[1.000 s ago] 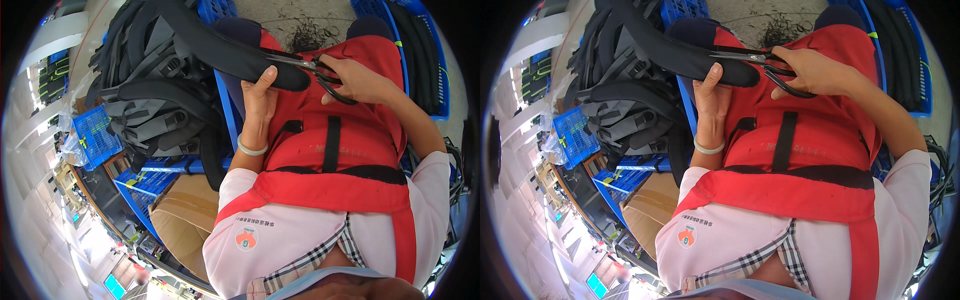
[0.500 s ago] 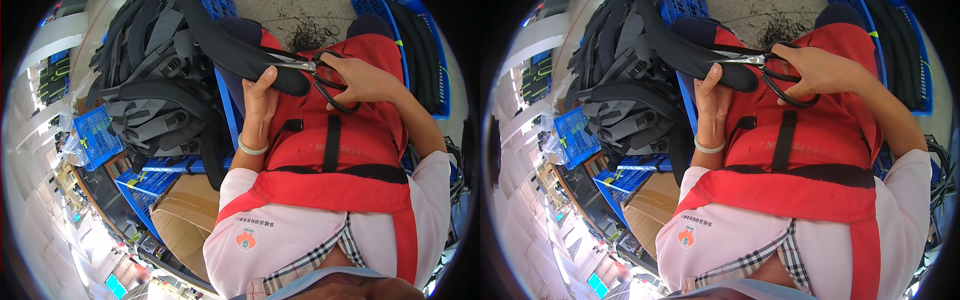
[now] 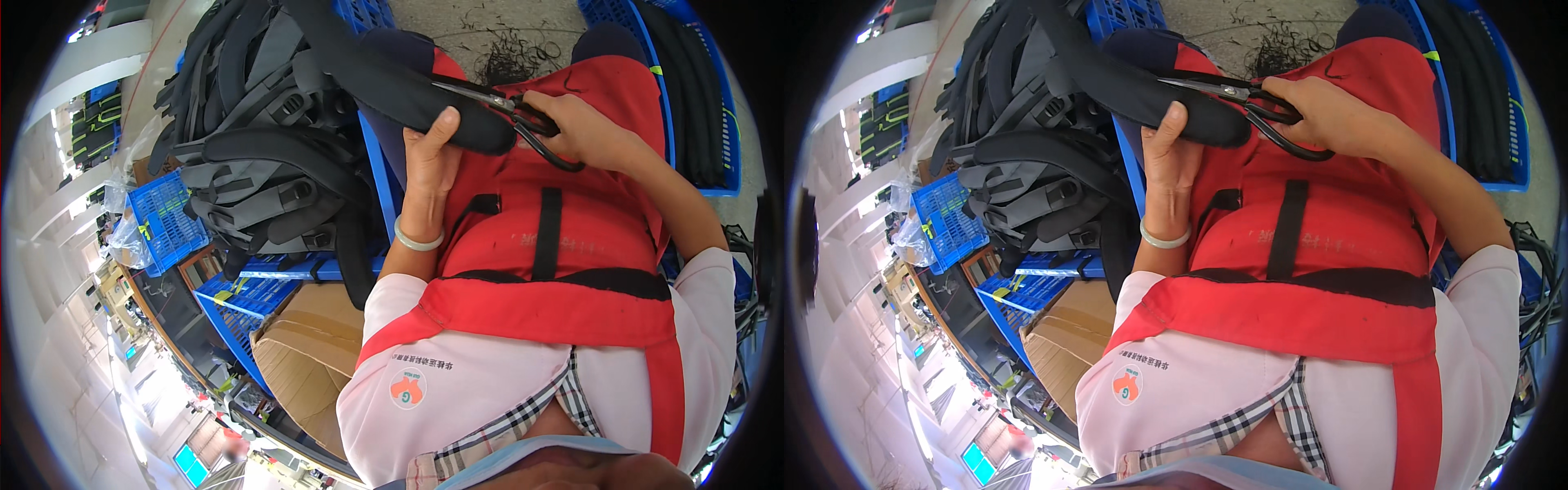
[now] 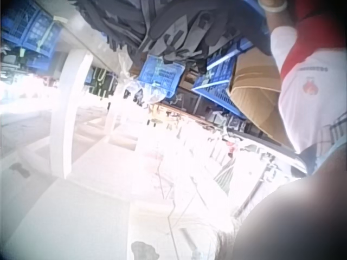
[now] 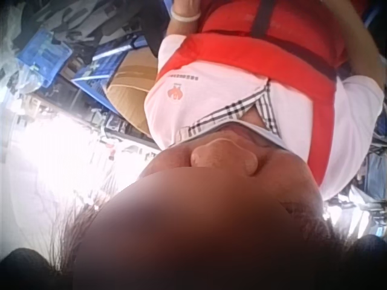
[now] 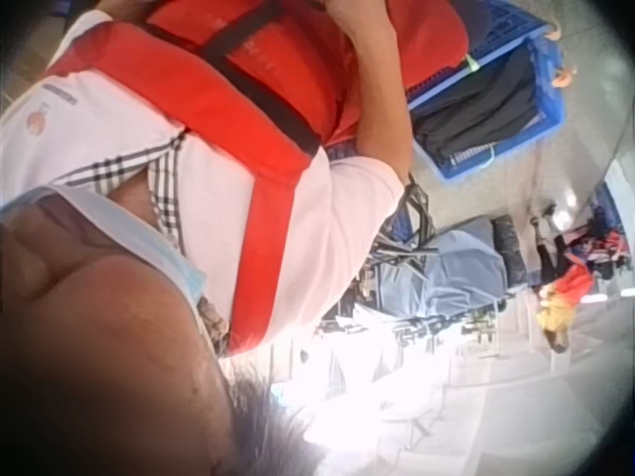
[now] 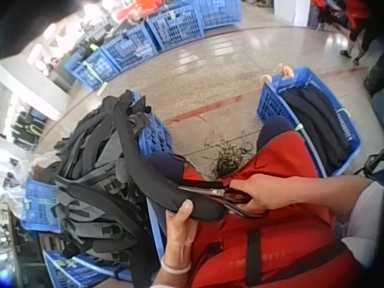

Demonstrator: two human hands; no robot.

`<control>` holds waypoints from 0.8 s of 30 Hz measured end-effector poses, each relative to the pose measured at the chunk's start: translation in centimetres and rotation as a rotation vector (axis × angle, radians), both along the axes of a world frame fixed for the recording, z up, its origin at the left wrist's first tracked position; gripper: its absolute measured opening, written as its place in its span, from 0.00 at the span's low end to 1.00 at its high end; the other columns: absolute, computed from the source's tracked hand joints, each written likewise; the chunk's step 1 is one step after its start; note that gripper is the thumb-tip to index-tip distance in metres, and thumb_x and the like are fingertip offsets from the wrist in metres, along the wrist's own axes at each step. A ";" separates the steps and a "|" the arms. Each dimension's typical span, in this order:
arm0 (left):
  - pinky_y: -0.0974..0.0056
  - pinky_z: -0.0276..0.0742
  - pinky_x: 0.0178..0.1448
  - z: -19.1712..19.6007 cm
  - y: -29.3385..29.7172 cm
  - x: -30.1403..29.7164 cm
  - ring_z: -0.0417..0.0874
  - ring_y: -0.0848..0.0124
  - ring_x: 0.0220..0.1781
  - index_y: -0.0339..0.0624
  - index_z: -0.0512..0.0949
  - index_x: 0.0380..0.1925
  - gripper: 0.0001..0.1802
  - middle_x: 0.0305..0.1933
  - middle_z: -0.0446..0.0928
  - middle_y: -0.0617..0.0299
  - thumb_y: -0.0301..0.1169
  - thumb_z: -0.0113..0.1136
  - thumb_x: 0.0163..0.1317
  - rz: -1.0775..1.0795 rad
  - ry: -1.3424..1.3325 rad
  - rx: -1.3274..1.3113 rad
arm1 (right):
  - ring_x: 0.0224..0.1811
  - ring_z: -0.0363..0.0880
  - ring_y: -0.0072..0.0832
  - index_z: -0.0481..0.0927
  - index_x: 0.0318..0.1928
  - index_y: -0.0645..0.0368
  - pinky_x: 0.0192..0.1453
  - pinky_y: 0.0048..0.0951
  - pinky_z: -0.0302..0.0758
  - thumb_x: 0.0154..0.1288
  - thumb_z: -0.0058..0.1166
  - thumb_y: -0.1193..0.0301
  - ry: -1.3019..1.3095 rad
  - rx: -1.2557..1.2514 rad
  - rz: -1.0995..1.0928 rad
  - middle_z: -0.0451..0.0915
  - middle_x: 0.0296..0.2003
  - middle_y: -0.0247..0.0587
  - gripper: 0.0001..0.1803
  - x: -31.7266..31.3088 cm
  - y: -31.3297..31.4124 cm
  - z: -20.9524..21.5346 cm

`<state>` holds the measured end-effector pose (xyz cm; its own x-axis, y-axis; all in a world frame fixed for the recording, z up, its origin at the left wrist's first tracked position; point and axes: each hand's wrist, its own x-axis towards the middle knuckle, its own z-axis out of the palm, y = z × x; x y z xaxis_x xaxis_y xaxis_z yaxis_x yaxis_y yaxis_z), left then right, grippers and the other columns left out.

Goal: Trimming excess material or loose threads from backpack straps using a pair of scissors.

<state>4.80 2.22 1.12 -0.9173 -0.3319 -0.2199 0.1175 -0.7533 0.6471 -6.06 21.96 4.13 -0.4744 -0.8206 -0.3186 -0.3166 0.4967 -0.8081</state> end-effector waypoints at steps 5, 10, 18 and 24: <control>0.61 0.79 0.52 -0.1 -1.4 -0.2 0.82 0.66 0.42 0.37 0.75 0.44 0.13 0.40 0.79 0.60 0.23 0.64 0.59 -0.039 -0.016 0.155 | 0.29 0.75 0.47 0.70 0.48 0.62 0.35 0.39 0.69 0.60 0.61 0.68 -0.015 -0.025 -0.008 0.75 0.25 0.52 0.19 0.2 0.5 -0.1; 0.61 0.80 0.52 -0.5 -0.9 0.0 0.82 0.66 0.44 0.38 0.76 0.45 0.15 0.42 0.80 0.58 0.21 0.64 0.57 -0.028 -0.014 0.063 | 0.30 0.74 0.41 0.68 0.54 0.60 0.36 0.37 0.68 0.54 0.68 0.60 -0.109 0.025 0.001 0.73 0.26 0.47 0.32 0.0 1.0 1.7; 0.62 0.78 0.53 -0.8 -0.6 -0.1 0.82 0.66 0.44 0.39 0.77 0.44 0.16 0.42 0.80 0.58 0.17 0.65 0.54 -0.026 -0.014 0.011 | 0.34 0.75 0.44 0.64 0.58 0.61 0.39 0.39 0.70 0.48 0.71 0.56 -0.066 0.160 0.049 0.75 0.33 0.50 0.42 0.0 2.7 2.4; 0.62 0.77 0.54 -0.8 -0.3 -0.1 0.82 0.67 0.45 0.39 0.77 0.43 0.17 0.42 0.81 0.59 0.17 0.65 0.53 -0.032 -0.031 -0.035 | 0.37 0.75 0.49 0.65 0.55 0.63 0.41 0.40 0.70 0.48 0.71 0.55 0.064 0.032 0.001 0.75 0.36 0.56 0.40 0.9 1.8 0.7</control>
<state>4.69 1.94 0.31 -0.9207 -0.3101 -0.2369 0.0730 -0.7332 0.6761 -5.16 23.78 4.83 -0.4941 -0.8108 -0.3137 -0.3672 0.5217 -0.7700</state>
